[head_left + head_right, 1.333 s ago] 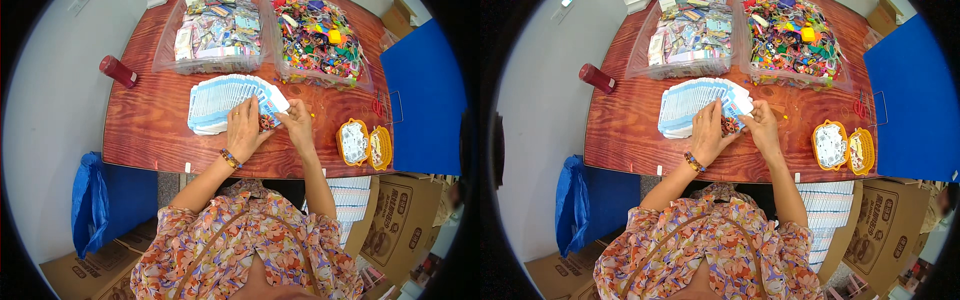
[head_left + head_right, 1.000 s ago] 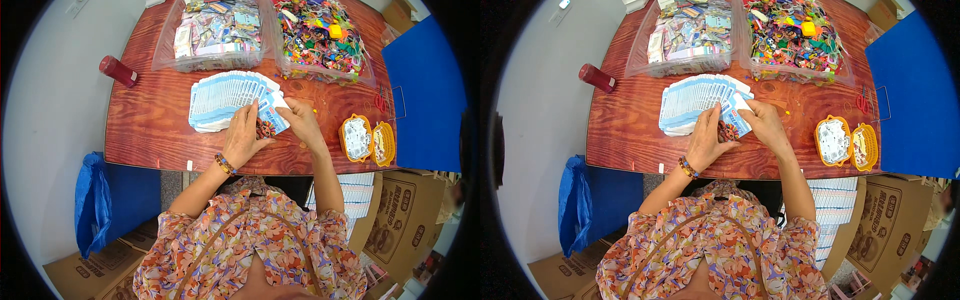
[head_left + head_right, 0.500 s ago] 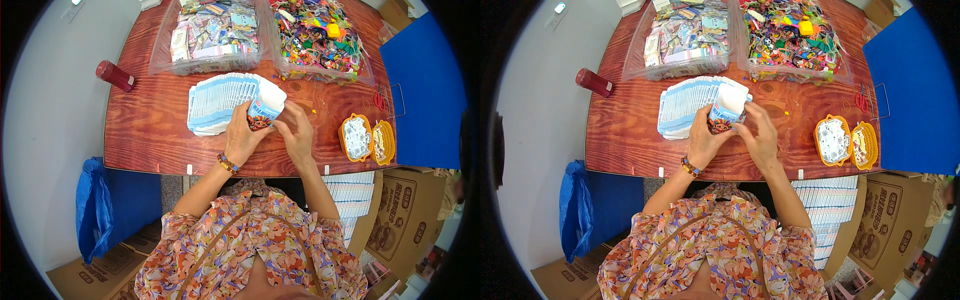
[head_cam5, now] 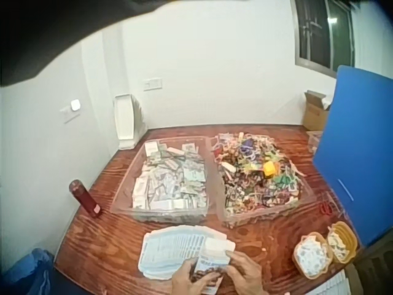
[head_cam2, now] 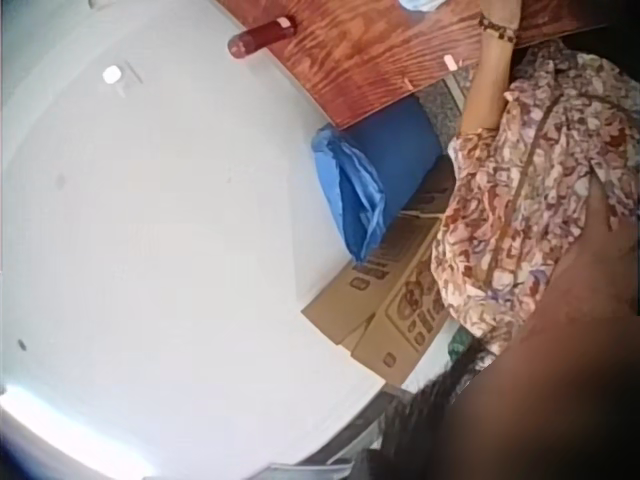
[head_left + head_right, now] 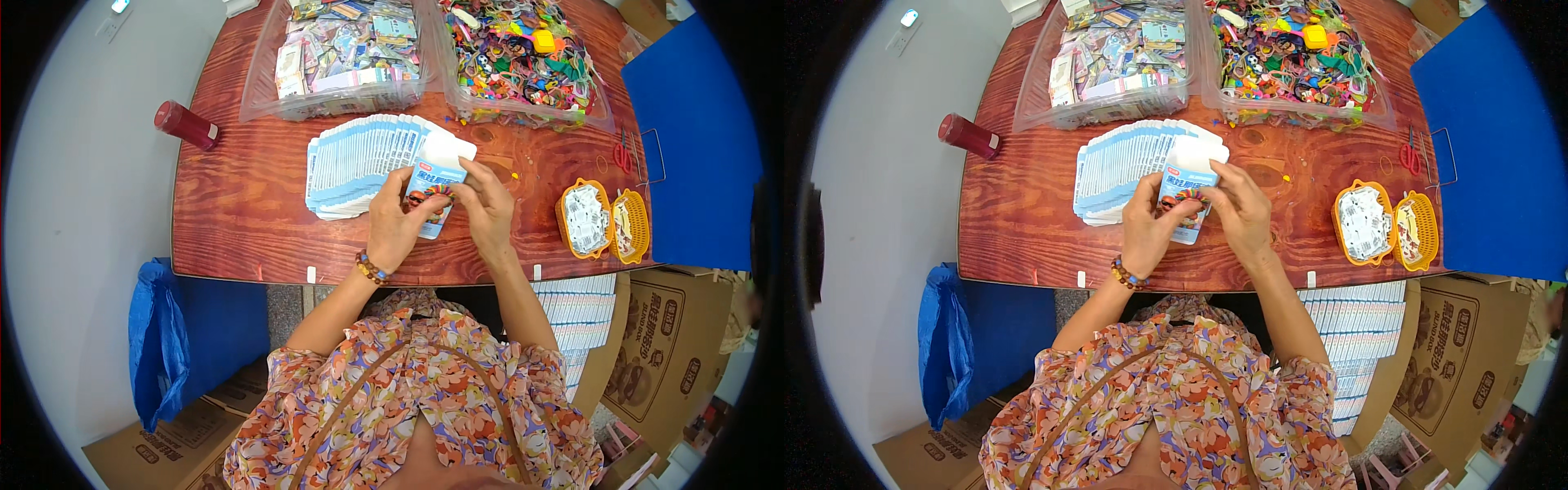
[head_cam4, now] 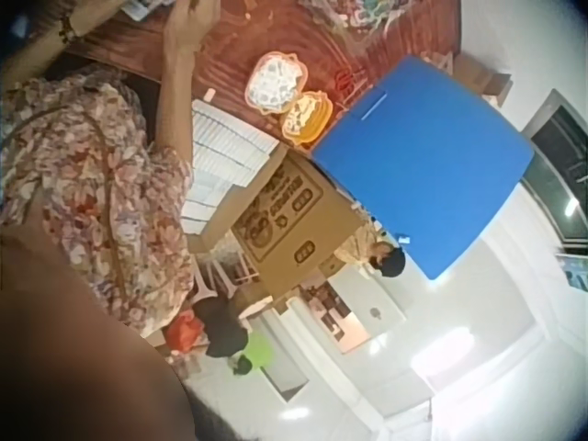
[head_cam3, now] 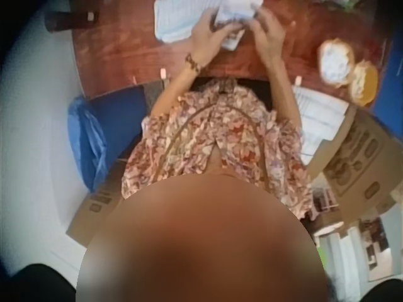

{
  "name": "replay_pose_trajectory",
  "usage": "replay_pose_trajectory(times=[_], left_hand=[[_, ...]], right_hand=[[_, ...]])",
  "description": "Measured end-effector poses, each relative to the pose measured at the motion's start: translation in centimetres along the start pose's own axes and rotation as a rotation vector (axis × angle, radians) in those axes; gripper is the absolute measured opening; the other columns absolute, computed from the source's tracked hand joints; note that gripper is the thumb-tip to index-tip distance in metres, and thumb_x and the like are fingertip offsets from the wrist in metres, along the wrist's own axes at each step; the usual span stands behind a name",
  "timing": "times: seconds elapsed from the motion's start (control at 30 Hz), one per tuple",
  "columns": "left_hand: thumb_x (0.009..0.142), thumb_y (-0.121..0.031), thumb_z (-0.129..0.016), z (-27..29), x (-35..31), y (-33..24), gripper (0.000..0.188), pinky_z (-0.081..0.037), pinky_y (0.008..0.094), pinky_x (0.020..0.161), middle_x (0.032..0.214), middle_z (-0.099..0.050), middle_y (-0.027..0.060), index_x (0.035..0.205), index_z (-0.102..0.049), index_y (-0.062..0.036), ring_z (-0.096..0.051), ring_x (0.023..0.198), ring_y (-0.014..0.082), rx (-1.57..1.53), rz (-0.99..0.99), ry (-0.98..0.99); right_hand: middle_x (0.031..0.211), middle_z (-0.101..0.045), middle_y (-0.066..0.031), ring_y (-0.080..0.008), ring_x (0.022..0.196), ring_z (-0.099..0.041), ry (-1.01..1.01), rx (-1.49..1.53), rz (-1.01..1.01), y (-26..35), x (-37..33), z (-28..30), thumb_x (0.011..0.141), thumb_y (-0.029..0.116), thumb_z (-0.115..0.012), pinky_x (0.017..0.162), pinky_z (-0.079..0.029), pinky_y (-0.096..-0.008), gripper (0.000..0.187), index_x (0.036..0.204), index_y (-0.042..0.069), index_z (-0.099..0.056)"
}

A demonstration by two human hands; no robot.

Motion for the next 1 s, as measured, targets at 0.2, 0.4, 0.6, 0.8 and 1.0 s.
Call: replay_pose_trajectory(times=[0.2, 0.4, 0.6, 0.8, 1.0], left_hand=[[0.087, -0.005, -0.074, 1.6, -0.2, -0.2, 0.043, -0.057, 0.0279, 0.072, 0.098, -0.070, 0.0120, 0.125, -0.053, -0.0001, -0.070, 0.085, 0.0155, 0.017, -0.036, 0.143], [0.087, -0.002, -0.073, 1.9, -0.8, -0.6, 0.054, -0.059, 0.0322, 0.075, 0.102, -0.068, 0.0148, 0.134, -0.048, -0.0042, -0.072, 0.086, 0.0215, -0.033, -0.181, 0.121], [0.087, 0.001, -0.071, 1.8, 0.2, -0.3, 0.054, -0.058, 0.0310, 0.078, 0.103, -0.065, 0.0114, 0.135, -0.050, -0.0103, -0.069, 0.089, 0.0202, 0.087, -0.245, 0.284], [0.088, 0.002, -0.069, 1.2, -0.2, 1.0, 0.048, -0.053, 0.0246, 0.070, 0.101, -0.062, 0.0055, 0.130, -0.051, -0.0095, -0.064, 0.088, 0.0094, -0.299, 0.125, 0.475], [0.087, 0.000, -0.071, 0.8, -1.2, 0.6, 0.047, -0.054, 0.0270, 0.073, 0.101, -0.063, 0.0060, 0.128, -0.051, -0.0099, -0.064, 0.086, 0.0115, -0.250, 0.093, 0.433]], right_hand=[[0.110, -0.061, -0.0049, -0.0108, 0.099, -0.062, 0.154, -0.015, -0.108, 0.3, 1.0, 1.4, 0.096, -0.001, -0.059, 0.082, -0.050, -0.0220, 0.019, 0.115, -0.003, -0.064], [0.092, -0.062, -0.0057, -0.0143, 0.082, -0.061, 0.186, -0.120, 0.041, 2.3, 2.3, 1.0, 0.093, 0.005, -0.065, 0.072, -0.049, -0.0276, 0.010, 0.101, 0.000, -0.067], [0.094, -0.062, -0.0071, -0.0167, 0.087, -0.060, 0.268, -0.248, 0.127, 2.2, 2.1, 1.1, 0.092, 0.004, -0.065, 0.072, -0.048, -0.0285, 0.006, 0.096, -0.001, -0.067], [0.091, -0.063, -0.0074, -0.0188, 0.085, -0.061, 0.345, -0.311, 0.052, 2.1, 1.7, 1.8, 0.091, 0.007, -0.067, 0.074, -0.048, -0.0294, 0.009, 0.096, -0.001, -0.067], [0.094, -0.065, -0.0031, -0.0106, 0.084, -0.059, 0.181, 0.037, -0.306, 3.4, 1.3, 1.6, 0.096, 0.010, -0.063, 0.075, -0.048, -0.0264, 0.012, 0.093, 0.000, -0.068]])
Point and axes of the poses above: each hand's wrist, its own x-axis towards the middle knuckle, its own z-axis out of the back of the hand, y = z × x, the point moved 5 cm from there along x, towards the middle knuckle
